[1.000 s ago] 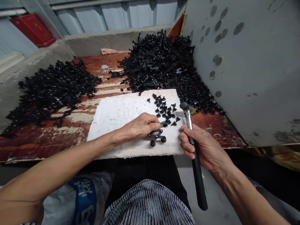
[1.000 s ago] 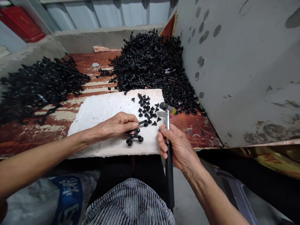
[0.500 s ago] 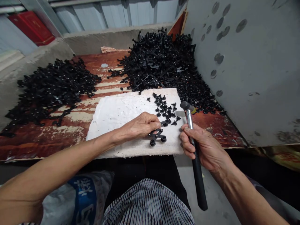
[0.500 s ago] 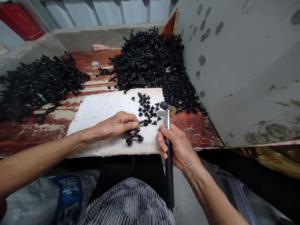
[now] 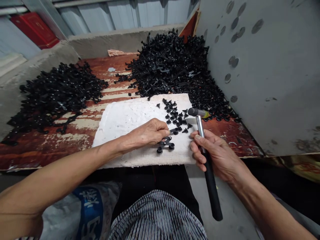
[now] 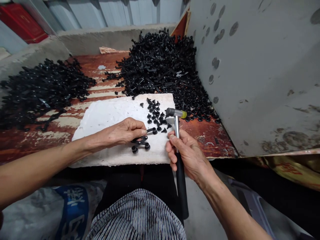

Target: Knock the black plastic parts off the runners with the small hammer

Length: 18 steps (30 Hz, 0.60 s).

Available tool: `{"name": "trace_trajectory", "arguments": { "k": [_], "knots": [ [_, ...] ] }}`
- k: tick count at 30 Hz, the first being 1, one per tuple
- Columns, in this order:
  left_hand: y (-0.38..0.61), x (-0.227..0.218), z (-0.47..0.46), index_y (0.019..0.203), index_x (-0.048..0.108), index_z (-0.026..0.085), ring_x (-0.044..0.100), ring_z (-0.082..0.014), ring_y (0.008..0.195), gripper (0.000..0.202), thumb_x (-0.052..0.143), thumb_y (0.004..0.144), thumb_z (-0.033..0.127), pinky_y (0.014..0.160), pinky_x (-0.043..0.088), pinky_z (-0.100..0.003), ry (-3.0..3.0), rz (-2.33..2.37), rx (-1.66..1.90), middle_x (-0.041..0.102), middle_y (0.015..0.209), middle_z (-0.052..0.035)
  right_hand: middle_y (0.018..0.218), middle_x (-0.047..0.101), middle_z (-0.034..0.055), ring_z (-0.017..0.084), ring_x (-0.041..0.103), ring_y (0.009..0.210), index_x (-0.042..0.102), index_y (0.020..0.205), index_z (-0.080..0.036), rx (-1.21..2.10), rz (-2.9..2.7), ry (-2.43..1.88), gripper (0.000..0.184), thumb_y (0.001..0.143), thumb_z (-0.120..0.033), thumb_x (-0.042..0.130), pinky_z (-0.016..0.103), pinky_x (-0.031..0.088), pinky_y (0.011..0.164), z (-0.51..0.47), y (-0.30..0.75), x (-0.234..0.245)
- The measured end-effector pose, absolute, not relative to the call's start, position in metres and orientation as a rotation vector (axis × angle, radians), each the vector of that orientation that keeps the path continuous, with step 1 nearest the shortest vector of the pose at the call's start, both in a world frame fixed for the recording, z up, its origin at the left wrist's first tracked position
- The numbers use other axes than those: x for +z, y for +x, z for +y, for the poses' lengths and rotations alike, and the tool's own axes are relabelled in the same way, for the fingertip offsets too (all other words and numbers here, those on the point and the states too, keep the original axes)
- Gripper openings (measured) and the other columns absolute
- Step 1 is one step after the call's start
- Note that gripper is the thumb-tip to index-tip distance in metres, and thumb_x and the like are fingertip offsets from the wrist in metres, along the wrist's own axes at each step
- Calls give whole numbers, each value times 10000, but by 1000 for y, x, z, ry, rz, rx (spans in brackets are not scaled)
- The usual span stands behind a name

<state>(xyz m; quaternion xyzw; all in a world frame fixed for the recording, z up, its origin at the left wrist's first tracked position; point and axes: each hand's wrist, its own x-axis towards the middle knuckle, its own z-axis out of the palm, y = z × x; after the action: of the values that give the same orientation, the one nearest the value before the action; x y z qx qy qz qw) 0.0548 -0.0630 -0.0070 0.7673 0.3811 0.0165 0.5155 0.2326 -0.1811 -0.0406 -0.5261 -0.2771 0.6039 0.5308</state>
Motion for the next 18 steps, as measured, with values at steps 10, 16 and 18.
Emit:
{"name": "trace_trajectory", "arguments": {
  "k": [10,16,18],
  "knots": [
    [59,-6,-59,594,473,180,273,-64,437,241,545,809,264,432,182,-243,1839,949,12,359,504,43,1261,641,98,239,635,1131,444,1444,-259,186,-1849,-1532,530,930,-131,461,392,569,897,-206,248,-25],
    [58,-3,-60,584,453,185,275,-67,439,255,526,815,263,431,186,-252,1879,920,0,350,500,42,986,680,84,170,678,710,292,1534,-299,-49,-1940,-1497,697,907,-40,449,274,578,560,-215,243,-21],
    [58,-4,-60,579,446,185,273,-65,436,256,525,813,253,433,187,-252,1885,930,3,354,502,42,899,672,70,150,637,587,338,1519,-269,-6,-2036,-1546,657,906,-57,443,262,550,480,-216,244,-21]
  ]
}}
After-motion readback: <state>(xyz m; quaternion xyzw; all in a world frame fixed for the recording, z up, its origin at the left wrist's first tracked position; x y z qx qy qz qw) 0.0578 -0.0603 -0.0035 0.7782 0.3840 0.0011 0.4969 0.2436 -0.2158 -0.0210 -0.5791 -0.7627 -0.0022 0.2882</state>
